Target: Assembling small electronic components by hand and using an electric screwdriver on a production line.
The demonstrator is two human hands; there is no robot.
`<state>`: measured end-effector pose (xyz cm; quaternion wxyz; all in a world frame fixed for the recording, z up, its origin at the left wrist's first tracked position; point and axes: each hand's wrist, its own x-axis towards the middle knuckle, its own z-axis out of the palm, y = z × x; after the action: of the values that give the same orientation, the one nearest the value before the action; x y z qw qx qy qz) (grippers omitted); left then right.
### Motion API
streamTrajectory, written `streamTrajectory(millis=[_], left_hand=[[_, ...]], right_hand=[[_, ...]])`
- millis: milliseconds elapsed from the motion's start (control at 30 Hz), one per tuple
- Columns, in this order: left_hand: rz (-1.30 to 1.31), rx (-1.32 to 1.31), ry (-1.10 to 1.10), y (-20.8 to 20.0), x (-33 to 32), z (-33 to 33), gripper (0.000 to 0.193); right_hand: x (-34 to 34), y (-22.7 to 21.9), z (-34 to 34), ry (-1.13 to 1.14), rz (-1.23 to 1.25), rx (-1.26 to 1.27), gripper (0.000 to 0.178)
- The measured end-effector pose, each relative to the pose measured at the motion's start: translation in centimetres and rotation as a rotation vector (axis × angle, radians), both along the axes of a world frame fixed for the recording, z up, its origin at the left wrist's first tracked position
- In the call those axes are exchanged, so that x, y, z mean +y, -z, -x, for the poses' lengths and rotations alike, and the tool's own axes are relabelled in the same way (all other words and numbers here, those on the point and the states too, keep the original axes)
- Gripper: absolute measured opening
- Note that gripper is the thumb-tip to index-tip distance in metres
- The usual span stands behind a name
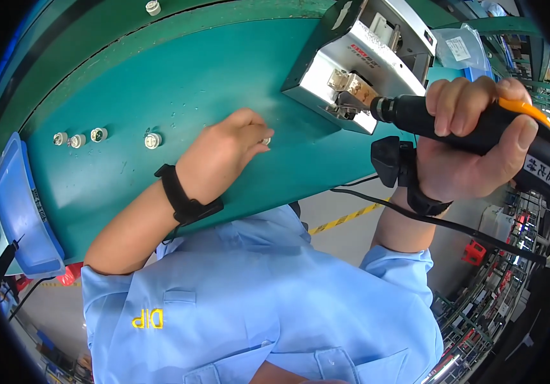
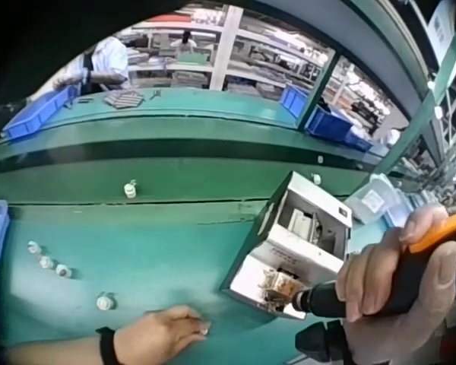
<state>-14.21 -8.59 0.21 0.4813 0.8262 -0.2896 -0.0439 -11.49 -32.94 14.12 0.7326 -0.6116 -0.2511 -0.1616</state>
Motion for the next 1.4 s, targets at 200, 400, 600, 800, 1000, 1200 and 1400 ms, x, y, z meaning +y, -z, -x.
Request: streamTrajectory(millis=[200, 400, 600, 800, 1000, 1200, 1400], left_hand=[[-0.048, 0.012, 0.004, -0.3, 0.1, -0.3, 0.018], [0.122, 0.25, 0.042, 0.1, -0.1, -0.5, 0.016], [0.163, 0.273, 0.064, 1.1, 0.1, -0.7, 0.018], [0.164, 0.244, 0.061, 1.3, 0.1, -0.7, 0.018], [0.178, 0.262, 0.059, 1.4, 0.2, -0.6, 0.016], [0.191, 0.245, 0.06, 1.5, 0.1, -0.7, 0.015], [0.202, 0.265, 0.053, 1.7, 0.3, -0.6, 0.015]], right_hand=[[-1.2, -0.8, -2.6, -0.133, -0.053, 0.183, 0.038], [2.3, 0.2, 0.7, -0.135, -0.157, 0.208, 0.041], [5.5, 2.7, 2.6, -0.27, -0.097, 0.043, 0.048], [6.8, 3.8, 2.9, -0.178, -0.012, 0.073, 0.051], [7.1, 3.7, 2.8, -0.185, 0.094, 0.074, 0.051], [7.0, 3.9, 2.8, -0.234, 0.068, -0.011, 0.05], [7.3, 4.4, 2.3, -0.26, 0.113, -0.005, 0.048]])
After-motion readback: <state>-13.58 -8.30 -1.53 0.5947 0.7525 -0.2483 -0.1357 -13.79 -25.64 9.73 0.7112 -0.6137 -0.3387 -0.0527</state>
